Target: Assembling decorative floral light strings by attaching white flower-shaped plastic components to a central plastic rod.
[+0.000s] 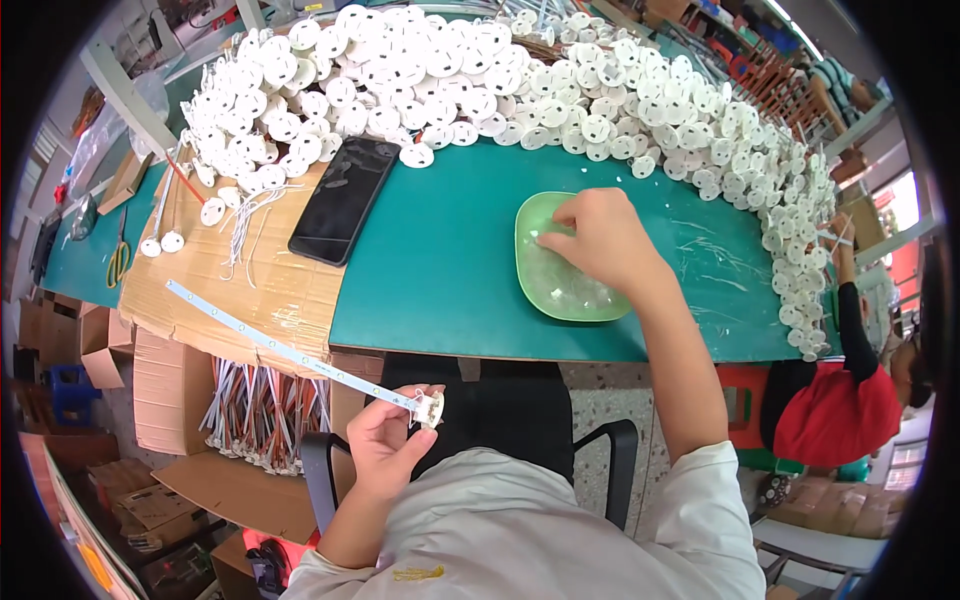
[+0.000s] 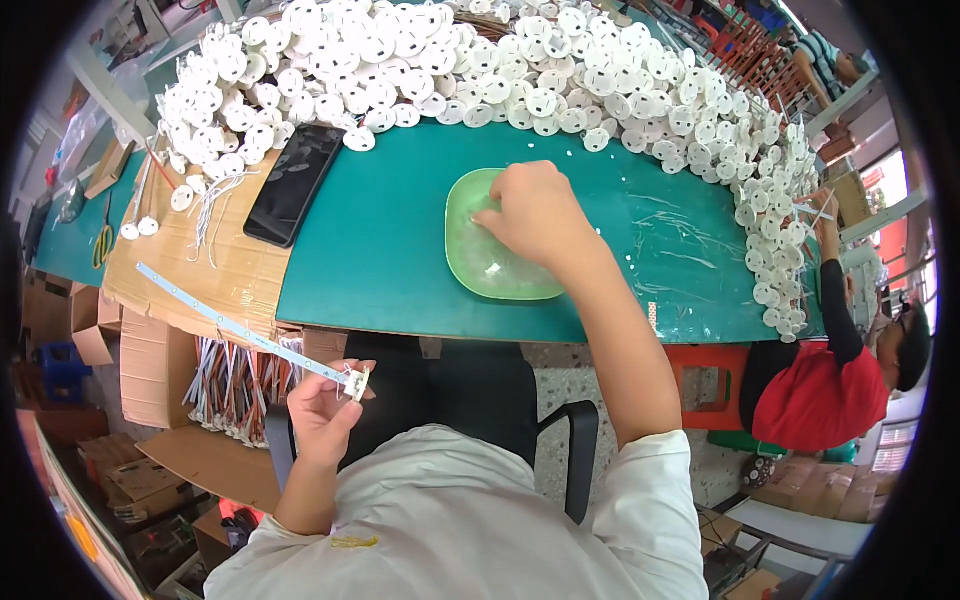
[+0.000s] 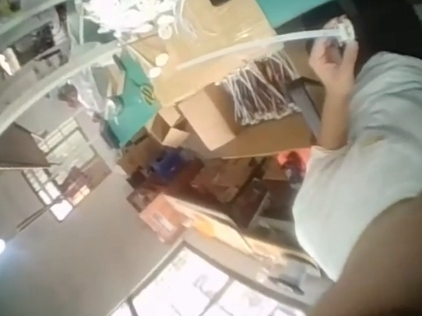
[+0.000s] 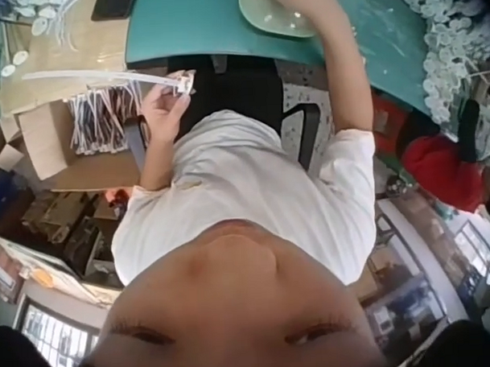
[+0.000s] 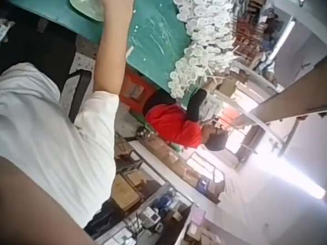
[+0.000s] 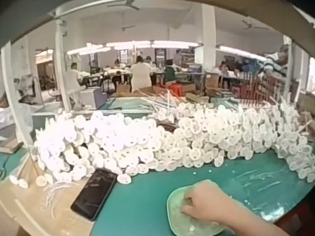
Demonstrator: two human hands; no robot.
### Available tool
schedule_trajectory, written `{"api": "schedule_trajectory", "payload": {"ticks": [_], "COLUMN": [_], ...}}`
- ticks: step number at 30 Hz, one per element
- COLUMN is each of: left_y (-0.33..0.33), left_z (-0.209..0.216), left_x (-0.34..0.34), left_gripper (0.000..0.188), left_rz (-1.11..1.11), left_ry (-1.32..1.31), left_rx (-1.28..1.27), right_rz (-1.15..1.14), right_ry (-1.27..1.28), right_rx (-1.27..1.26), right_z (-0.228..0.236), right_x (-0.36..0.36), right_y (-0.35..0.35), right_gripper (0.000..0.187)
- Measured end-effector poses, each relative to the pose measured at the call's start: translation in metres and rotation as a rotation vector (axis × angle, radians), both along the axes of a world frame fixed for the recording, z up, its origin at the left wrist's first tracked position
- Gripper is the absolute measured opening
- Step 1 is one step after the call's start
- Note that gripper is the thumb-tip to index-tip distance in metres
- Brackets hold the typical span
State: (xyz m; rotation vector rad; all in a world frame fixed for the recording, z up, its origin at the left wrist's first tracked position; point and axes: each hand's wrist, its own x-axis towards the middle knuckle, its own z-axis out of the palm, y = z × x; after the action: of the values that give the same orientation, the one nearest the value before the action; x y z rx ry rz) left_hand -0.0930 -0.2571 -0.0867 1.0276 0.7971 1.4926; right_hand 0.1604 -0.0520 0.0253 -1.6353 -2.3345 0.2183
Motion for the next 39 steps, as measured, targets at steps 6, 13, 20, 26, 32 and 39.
{"api": "schedule_trajectory", "payload": {"ticks": [6, 13, 20, 26, 32, 39], "left_y": [0.011, 0.002, -0.014, -0.011, -0.010, -0.024], "left_z": [-0.004, -0.003, 0.002, 0.019, 0.028, 0.024], "left_x": [-0.001, 0.005, 0.010, 0.023, 0.042, 0.042], "left_gripper": [0.043, 0.041, 0.043, 0.048, 0.044, 0.046], "left_rz": [-0.063, -0.103, -0.081, -0.096, -0.179, -0.151], "left_ry": [-0.007, -0.077, -0.085, -0.010, -0.098, 0.016], "left_rx": [-0.023, -0.076, -0.013, 0.017, 0.082, 0.113], "right_rz": [0.044, 0.091, -0.058, -0.183, -0.214, -0.154], "right_ry": [-0.051, -0.110, 0.359, 1.033, 0.999, 0.592], "right_rx": [0.057, 0.185, 0.212, -0.101, -0.018, 0.209], "right_z": [-0.016, -0.027, -0.021, -0.020, -0.027, -0.023], "right_x": [-0.004, -0.005, 0.016, 0.013, 0.023, 0.026], "right_y": [-0.002, -0.005, -0.034, -0.089, -0.091, -0.092], "right_gripper": [0.011, 0.009, 0.013, 0.013, 0.014, 0.013]}}
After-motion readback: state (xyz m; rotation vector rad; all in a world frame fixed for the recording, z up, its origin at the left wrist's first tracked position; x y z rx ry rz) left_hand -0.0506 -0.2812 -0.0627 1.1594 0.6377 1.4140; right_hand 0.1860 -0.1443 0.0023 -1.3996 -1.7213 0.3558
